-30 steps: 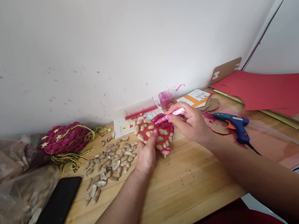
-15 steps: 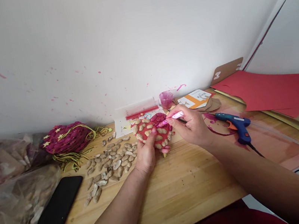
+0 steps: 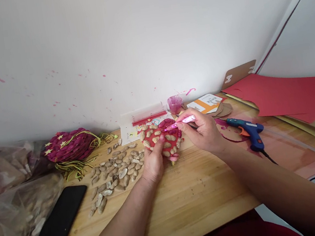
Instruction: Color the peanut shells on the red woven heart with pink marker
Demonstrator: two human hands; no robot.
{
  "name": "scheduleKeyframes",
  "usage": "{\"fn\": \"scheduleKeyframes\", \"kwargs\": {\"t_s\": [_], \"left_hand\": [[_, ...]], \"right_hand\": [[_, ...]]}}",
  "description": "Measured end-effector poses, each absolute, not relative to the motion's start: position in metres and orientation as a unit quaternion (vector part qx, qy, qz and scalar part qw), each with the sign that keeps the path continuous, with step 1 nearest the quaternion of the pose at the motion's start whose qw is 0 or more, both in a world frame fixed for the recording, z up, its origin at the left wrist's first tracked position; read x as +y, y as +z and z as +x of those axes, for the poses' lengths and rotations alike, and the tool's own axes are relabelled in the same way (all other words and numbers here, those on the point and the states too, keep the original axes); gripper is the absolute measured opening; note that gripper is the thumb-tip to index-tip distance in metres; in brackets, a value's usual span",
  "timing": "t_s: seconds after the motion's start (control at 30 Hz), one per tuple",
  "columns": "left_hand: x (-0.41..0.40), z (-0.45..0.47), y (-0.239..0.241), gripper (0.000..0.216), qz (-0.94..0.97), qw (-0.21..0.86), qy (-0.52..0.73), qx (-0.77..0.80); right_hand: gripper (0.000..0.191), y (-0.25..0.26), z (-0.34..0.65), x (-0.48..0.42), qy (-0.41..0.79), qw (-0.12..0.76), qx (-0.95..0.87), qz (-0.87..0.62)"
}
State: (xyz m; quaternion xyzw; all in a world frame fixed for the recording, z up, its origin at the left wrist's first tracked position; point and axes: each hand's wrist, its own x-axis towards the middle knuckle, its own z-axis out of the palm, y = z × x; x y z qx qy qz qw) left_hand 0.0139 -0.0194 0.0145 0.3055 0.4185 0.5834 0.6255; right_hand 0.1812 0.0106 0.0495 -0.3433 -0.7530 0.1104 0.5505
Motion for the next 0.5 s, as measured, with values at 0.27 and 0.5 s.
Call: {"fn": "scheduleKeyframes", "kwargs": {"t_s": [0.27,0.5], "left_hand": [[-0.0197,0.0133,0.0165,0.06,0.304,0.623,0.587,0.418],[-0.0183,0.0121,0.0122,0.061,0.308,0.625,0.586,0.414]], "right_hand": [[0.006,0.0495,0.1812,0.0113,0.107,0.547,-0.753,-0.349],[0.005,0.0478,0.1801,0.0116,0.113,0.547,-0.755,-0.345]]}}
